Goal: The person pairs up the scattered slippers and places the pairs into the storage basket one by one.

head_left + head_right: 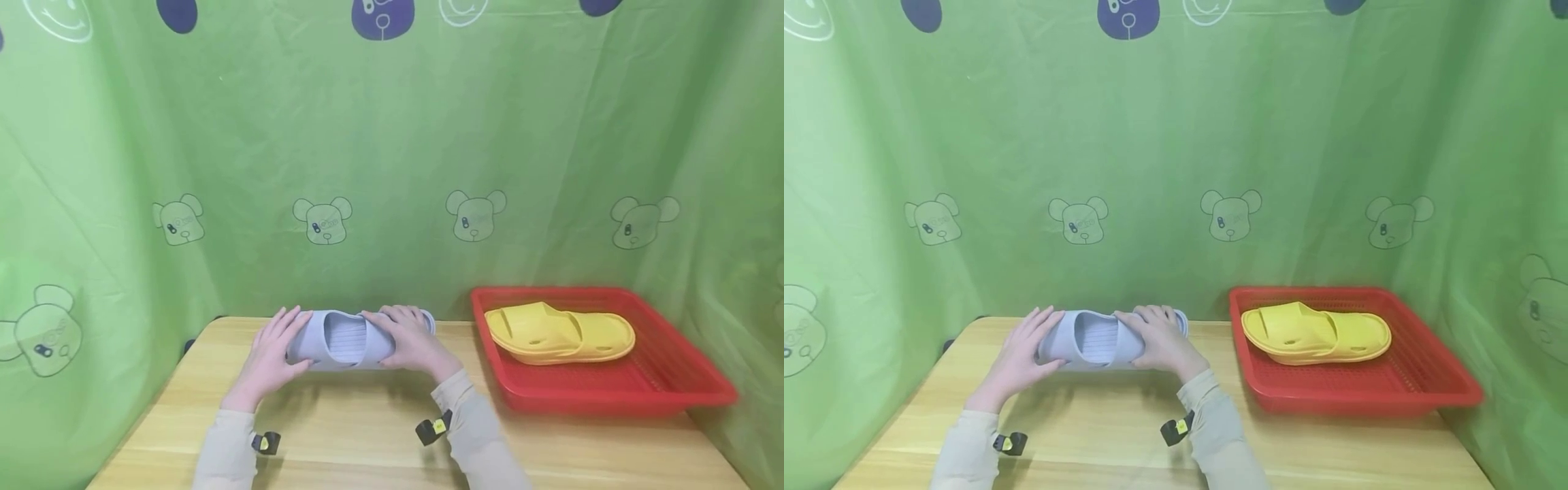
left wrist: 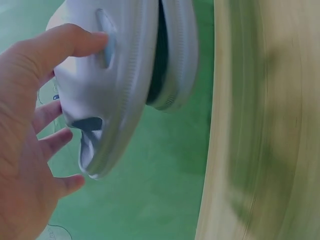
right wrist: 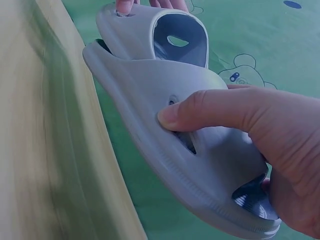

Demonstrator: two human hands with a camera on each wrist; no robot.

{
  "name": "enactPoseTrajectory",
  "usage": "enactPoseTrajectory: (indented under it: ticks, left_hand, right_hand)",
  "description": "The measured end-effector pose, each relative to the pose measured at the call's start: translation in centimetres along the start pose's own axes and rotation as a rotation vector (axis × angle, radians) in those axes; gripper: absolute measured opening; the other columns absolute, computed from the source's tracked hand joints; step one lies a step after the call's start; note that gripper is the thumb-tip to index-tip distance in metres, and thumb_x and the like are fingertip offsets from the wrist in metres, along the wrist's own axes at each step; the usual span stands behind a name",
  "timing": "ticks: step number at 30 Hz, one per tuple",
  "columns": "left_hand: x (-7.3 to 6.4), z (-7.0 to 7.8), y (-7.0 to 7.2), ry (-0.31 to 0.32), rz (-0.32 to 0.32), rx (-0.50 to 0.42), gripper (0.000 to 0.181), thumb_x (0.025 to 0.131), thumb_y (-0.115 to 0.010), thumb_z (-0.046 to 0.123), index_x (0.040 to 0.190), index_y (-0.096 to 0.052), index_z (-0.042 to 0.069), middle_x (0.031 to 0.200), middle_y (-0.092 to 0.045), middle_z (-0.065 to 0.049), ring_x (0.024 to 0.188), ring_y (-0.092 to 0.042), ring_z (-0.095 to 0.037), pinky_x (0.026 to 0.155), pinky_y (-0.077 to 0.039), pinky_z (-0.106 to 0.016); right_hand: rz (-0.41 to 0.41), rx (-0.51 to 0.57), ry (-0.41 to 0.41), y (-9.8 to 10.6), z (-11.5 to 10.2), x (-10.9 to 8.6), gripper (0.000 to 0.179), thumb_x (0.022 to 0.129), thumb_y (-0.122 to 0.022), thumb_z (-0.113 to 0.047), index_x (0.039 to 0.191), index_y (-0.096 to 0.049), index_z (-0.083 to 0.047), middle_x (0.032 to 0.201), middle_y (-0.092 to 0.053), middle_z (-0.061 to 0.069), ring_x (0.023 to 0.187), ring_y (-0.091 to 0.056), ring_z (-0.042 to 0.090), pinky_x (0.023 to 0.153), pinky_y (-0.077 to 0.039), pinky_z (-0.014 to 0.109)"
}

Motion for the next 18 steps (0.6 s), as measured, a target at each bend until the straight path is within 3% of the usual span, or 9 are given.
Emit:
enactPoseTrajectory:
  ticks: [10,18]
  left_hand:
    - [0.2,0.6,-0.3,-0.008,0.029,0.015,0.085,0.077,-0.078,0.047,0.149,-0.039,0.024,0.157,-0.035,-0.012,0.146,-0.026,-0.039,0.116,-0.018,-0.067]
    - [0.4,1.6,-0.5,-0.086,0.073,0.047,0.083,0.078,-0.076,0.048,0.149,-0.041,0.02,0.155,-0.038,-0.014,0.145,-0.029,-0.04,0.114,-0.021,-0.068]
  right_hand:
    - [-0.032,-0.023,-0.005,2.0,0.8,-0.6,0.096,0.06,-0.089,-0.035,0.145,-0.045,-0.028,0.134,-0.056,0.005,0.125,-0.047,0.029,0.109,-0.032,0.057]
    - [-0.062,-0.051,-0.018,3.4,1.4,-1.2,0.096,0.061,-0.089,-0.035,0.146,-0.044,-0.03,0.137,-0.055,0.008,0.128,-0.046,0.031,0.111,-0.032,0.057]
Point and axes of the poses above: each hand's wrist, its own x-axis towards the middle knuckle, its own y-axis out of the back of the hand, z = x × y, the point moved 6 cm from there along x, towards the middle knuckle
